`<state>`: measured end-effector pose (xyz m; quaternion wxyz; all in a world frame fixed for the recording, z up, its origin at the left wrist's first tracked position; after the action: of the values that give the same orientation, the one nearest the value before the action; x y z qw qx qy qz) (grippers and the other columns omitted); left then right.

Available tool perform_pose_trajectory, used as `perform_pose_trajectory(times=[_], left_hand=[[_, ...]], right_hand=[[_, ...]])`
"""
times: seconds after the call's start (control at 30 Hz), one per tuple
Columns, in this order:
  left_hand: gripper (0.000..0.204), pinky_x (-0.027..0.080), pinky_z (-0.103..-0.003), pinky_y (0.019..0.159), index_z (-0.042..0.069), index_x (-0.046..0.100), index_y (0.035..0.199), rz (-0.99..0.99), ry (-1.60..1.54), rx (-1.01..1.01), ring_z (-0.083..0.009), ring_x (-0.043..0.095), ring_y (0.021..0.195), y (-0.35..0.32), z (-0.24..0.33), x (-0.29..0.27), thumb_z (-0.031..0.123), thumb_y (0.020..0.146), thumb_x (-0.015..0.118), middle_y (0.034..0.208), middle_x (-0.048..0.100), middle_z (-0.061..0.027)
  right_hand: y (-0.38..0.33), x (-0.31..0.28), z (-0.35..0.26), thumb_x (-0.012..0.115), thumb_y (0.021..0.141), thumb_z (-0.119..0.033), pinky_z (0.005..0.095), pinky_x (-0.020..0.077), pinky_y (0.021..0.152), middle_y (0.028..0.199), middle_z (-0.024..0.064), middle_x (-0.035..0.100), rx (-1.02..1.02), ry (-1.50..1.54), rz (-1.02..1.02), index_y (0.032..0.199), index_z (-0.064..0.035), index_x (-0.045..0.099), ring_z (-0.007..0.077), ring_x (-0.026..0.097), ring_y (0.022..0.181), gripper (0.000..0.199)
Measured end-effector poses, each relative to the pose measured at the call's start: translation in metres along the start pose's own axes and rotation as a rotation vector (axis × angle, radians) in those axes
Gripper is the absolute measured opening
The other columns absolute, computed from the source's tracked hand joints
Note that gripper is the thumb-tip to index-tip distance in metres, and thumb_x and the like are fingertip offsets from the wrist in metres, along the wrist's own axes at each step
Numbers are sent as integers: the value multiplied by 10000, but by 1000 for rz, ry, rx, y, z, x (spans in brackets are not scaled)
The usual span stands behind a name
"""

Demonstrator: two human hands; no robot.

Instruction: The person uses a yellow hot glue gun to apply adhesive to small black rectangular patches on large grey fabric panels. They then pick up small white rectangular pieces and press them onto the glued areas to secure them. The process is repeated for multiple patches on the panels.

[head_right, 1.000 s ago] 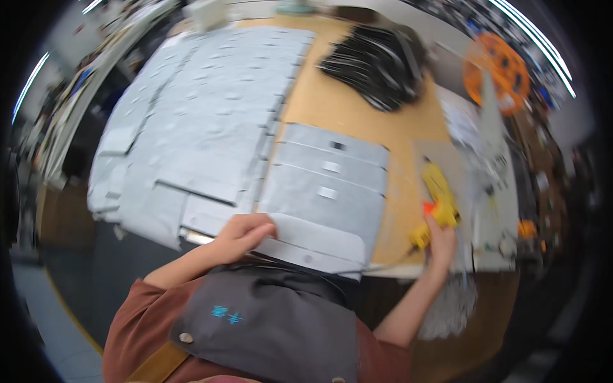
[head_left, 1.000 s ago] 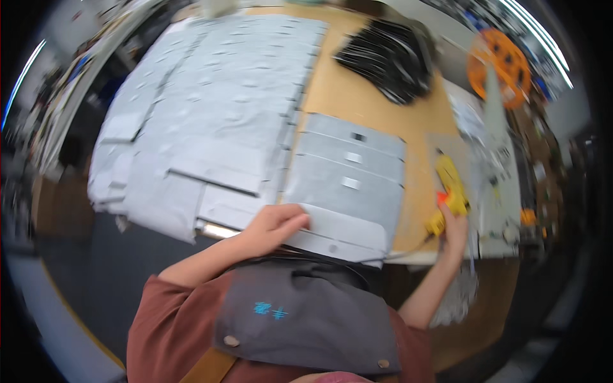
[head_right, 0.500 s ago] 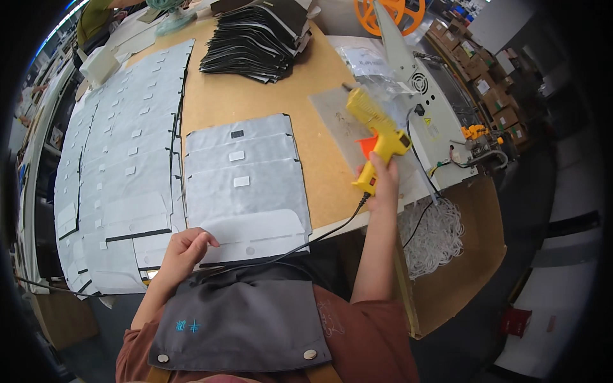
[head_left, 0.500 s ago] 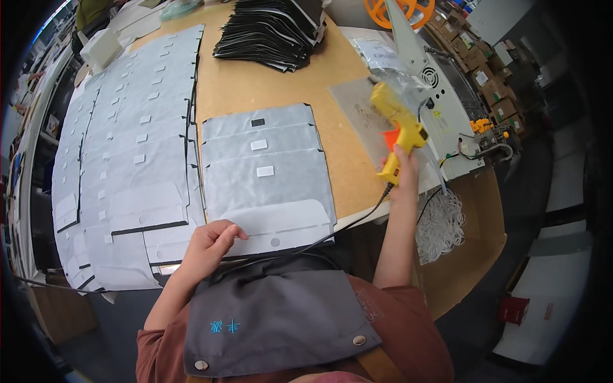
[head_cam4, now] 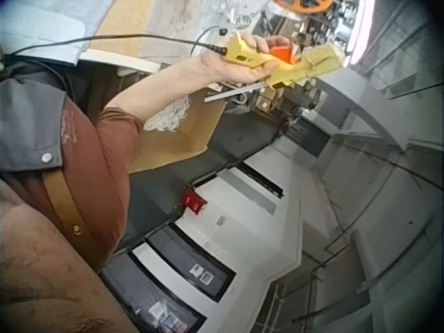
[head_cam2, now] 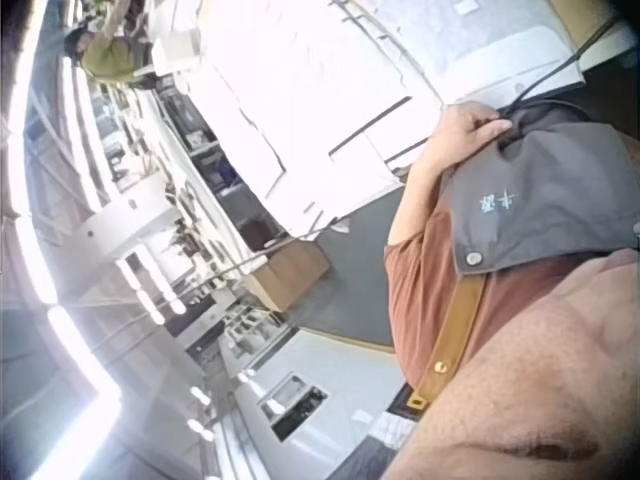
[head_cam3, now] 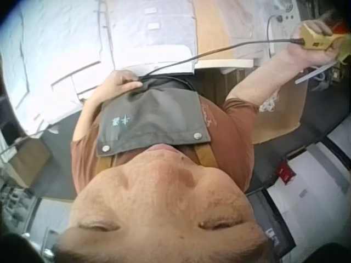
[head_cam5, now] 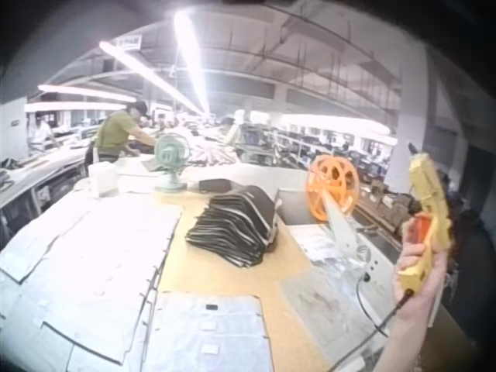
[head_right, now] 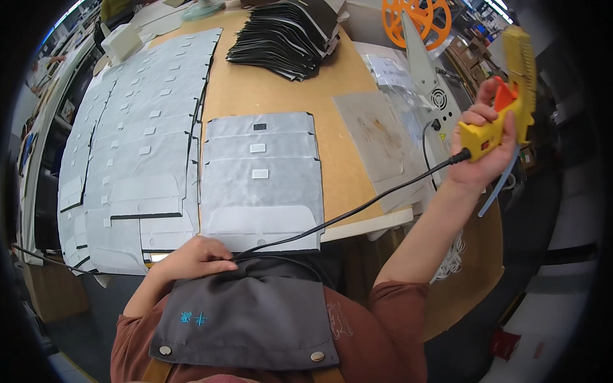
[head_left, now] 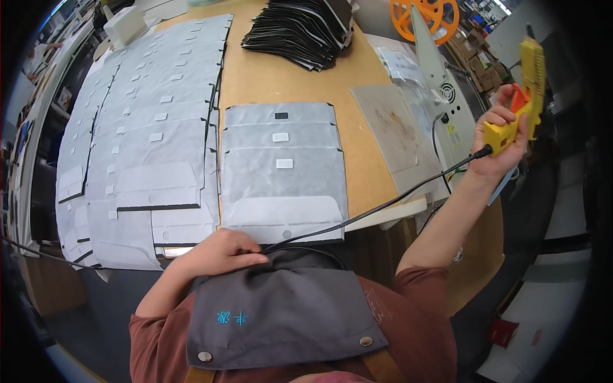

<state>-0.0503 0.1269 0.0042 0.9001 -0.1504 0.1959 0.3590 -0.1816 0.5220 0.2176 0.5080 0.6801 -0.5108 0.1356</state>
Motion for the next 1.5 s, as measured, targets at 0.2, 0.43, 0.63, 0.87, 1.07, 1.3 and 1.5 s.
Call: perform_pose_trajectory(times=[0.2, 0.43, 0.63, 0.87, 1.07, 1.3, 1.5], left_hand=[[170, 441, -304, 546, 25, 712, 836, 53, -100, -144, -218, 585, 611, -74, 7, -73, 190, 865, 732, 710, 636, -76], [164, 454, -331, 551, 22, 703, 853, -259, -144, -23, -243, 608, 639, -42, 41, -103, 182, 884, 714, 709, 635, -68], [246, 470, -354, 581, 35, 679, 848, -450, -64, -5, -280, 616, 667, 4, -13, -88, 267, 927, 659, 737, 644, -80], [252, 436, -339, 475, 116, 674, 1055, 333, 594, 162, -202, 548, 566, 56, -51, -136, 151, 810, 725, 667, 511, -19], [392, 347, -294, 423, 127, 670, 1117, 408, 788, 275, -135, 421, 509, 59, -64, -128, 107, 738, 767, 624, 371, 24], [343, 348, -260, 424, 137, 690, 1089, 378, 808, 252, -112, 439, 526, 62, -66, -130, 102, 747, 691, 640, 406, 26], [374, 353, -296, 437, 105, 679, 1085, 408, 730, 255, -144, 427, 519, 61, -61, -133, 115, 720, 762, 634, 385, 14]], right_hand=[[16, 17, -9, 534, 943, -202, 260, 480, 679, 1484, 174, 354, -7, -229, -103, 1421, 3, 372, 104, 507, 727, 544], [13, 1, 46, 534, 930, -283, 352, 492, 820, 1449, 178, 407, 142, -550, -47, 1423, 12, 334, 201, 567, 888, 608], [-27, -31, 144, 611, 816, -339, 461, 411, 1008, 1188, 231, 584, 400, -910, 32, 1323, 55, 418, 343, 563, 1150, 670], [-77, -41, 247, 643, 865, -254, 427, 460, 971, 1164, 210, 593, 857, -801, 49, 1367, 26, 397, 295, 602, 1095, 626], [-86, -51, 257, 643, 903, -295, 421, 467, 948, 1191, 197, 574, 927, -848, 80, 1369, 33, 396, 284, 601, 1079, 622], [-86, -52, 259, 636, 909, -260, 411, 476, 924, 1179, 170, 572, 950, -841, 146, 1378, 8, 392, 276, 599, 1059, 593], [-89, -52, 262, 592, 892, -99, 386, 478, 914, 1173, 159, 581, 941, -791, 155, 1378, -14, 392, 267, 599, 1061, 532]])
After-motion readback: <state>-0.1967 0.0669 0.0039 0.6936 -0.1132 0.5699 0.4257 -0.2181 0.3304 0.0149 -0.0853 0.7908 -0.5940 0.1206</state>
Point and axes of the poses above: each hand's wrist, its own y-axis towards the middle knuckle, its own x-axis out of the palm, z = x × y, the point moved 10 cm from there along y, towards the middle knuckle
